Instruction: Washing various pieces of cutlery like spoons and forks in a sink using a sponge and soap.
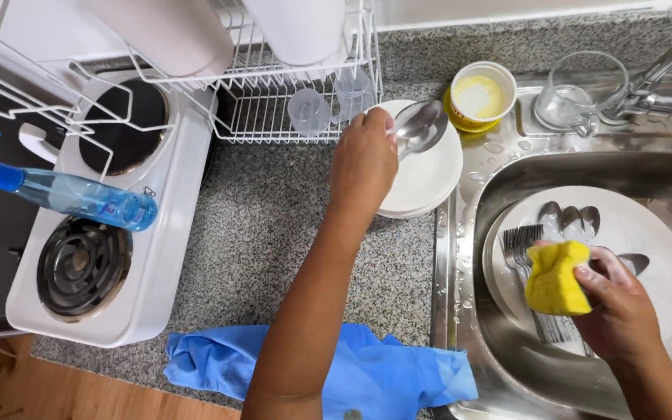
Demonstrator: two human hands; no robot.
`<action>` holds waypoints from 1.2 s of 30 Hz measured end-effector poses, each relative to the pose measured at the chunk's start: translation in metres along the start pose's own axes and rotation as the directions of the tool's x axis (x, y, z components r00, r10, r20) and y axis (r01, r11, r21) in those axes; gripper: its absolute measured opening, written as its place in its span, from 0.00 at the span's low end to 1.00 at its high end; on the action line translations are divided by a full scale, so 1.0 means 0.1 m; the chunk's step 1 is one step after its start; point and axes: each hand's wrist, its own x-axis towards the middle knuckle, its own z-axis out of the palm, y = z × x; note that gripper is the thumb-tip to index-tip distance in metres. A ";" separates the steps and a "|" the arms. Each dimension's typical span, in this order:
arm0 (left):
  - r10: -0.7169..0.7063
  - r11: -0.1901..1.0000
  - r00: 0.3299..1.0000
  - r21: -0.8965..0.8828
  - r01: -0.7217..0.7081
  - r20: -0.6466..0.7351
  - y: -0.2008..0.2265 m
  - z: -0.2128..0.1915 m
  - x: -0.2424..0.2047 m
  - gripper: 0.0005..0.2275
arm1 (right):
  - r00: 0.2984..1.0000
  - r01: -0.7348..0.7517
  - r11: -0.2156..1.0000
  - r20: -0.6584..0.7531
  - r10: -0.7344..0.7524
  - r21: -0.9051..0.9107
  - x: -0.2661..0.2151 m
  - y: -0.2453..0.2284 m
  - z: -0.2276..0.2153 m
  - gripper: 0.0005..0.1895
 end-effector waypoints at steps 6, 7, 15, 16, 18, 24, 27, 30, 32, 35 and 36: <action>-0.015 0.997 1.000 0.076 0.015 -0.007 -0.09 0.10 -0.01 0.15 | 0.987 -0.104 0.994 -0.121 0.108 0.036 -0.11 -0.44 0.41 0.29; -0.013 0.997 1.000 0.072 0.013 -0.001 -0.11 0.15 -0.04 0.15 | 0.986 -0.105 0.994 -0.128 0.108 0.034 -0.06 -0.36 0.24 0.29; 0.341 0.940 0.894 0.080 -0.332 -0.291 0.41 0.62 -0.51 0.12 | 1.000 0.008 0.838 0.000 -0.010 0.546 0.04 -0.51 -0.34 0.35; 0.349 0.937 0.893 0.068 -0.344 -0.284 0.54 0.82 -0.64 0.12 | 1.000 0.021 0.839 -0.018 -0.013 0.544 0.01 -0.54 -0.42 0.35; 0.416 0.908 0.906 -0.024 -0.419 -0.080 0.82 1.15 -0.86 0.11 | 0.997 0.051 0.829 -0.077 -0.010 0.557 0.01 -0.65 -0.52 0.34; 0.447 0.892 0.817 -0.111 -0.439 0.364 1.37 2.58 -1.29 0.14 | 0.972 0.105 0.911 -0.233 -0.010 0.398 -0.02 -0.75 -1.10 0.35; 0.487 0.855 0.800 -0.005 -0.518 0.349 1.59 3.21 -1.44 0.15 | 0.941 0.052 0.936 -0.330 0.071 0.349 -0.01 -0.64 -1.48 0.31; 0.395 0.840 0.760 0.132 -0.526 0.517 1.69 3.78 -1.35 0.18 | 0.956 -0.015 0.946 -0.272 0.108 0.324 -0.06 -0.57 -1.69 0.32; 0.423 0.805 0.792 0.218 -0.551 0.441 1.63 3.96 -1.34 0.16 | 0.944 -0.082 0.960 -0.287 0.161 0.269 -0.14 -0.69 -1.59 0.34; 0.417 0.742 0.800 0.347 -0.574 0.431 1.68 3.95 -1.35 0.14 | 0.935 -0.142 0.969 -0.293 0.199 0.203 -0.19 -0.66 -1.76 0.31; 0.378 0.714 0.786 0.386 -0.584 0.489 1.73 3.89 -1.34 0.13 | 0.943 -0.127 0.975 -0.283 0.176 0.184 -0.20 -0.61 -1.85 0.25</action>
